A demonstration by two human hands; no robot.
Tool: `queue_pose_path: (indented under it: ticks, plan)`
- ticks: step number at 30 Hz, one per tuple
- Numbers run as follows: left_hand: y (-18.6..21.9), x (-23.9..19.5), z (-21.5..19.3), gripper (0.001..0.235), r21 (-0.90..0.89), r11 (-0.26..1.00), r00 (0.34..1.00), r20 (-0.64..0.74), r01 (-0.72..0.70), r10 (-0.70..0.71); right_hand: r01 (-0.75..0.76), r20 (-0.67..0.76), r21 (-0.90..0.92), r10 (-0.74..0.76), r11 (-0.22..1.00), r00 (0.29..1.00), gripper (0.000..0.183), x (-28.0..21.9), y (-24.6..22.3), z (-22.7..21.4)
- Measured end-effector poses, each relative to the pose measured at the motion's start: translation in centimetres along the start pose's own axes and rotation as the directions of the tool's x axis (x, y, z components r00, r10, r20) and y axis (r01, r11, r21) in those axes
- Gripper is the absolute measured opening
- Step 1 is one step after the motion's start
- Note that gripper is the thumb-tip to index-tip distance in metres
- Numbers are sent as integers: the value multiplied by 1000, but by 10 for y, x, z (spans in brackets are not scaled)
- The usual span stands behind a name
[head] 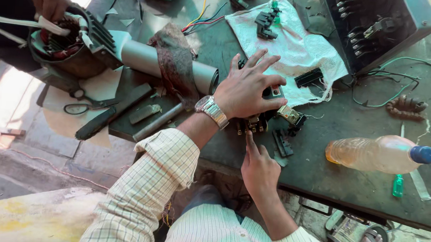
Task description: The person cleans small electrical components using a toothbrush and a liquid from a plastic bottle. They scrub the components and pour liquid onto them repeatedly while working at a cluttered workbench.
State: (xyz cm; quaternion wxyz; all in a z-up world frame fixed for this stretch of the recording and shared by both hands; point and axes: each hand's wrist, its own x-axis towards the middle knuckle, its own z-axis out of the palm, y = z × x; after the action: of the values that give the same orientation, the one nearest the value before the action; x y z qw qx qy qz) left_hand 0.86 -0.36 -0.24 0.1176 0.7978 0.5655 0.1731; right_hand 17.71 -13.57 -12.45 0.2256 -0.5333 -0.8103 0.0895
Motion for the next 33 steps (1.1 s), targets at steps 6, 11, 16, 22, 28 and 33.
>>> queue_pose_path:
  ticks: [6, 11, 16, 22, 28, 33]
  plan:
    - [0, 2, -6, 54, -62, 997, 999, 34, -37, 39, 12, -41, 34, -11, 999, 999, 53, -11, -1, -7]
    - [-2, 5, -13, 47, -95, 992, 994, 63, -78, 84, -43, -43, -9, 42, 999, 998, 52, -1, -9, 1]
    - [-2, 6, -17, 48, -136, 985, 988, 97, -107, 121, -51, -54, -19, 50, 998, 997, 50, -16, -19, -8]
    - [-10, 8, -17, 46, -148, 974, 978, 93, -170, 185, -78, -134, -55, 70, 995, 988, 51, -2, -28, 16]
    - [-5, 9, -11, 48, -147, 968, 974, 77, -202, 214, -182, -61, -69, 177, 981, 982, 52, -23, -45, -2]
    - [-6, 6, -5, 51, -136, 968, 975, 38, -211, 218, -90, -130, 289, 132, 953, 983, 43, -13, -20, 21]
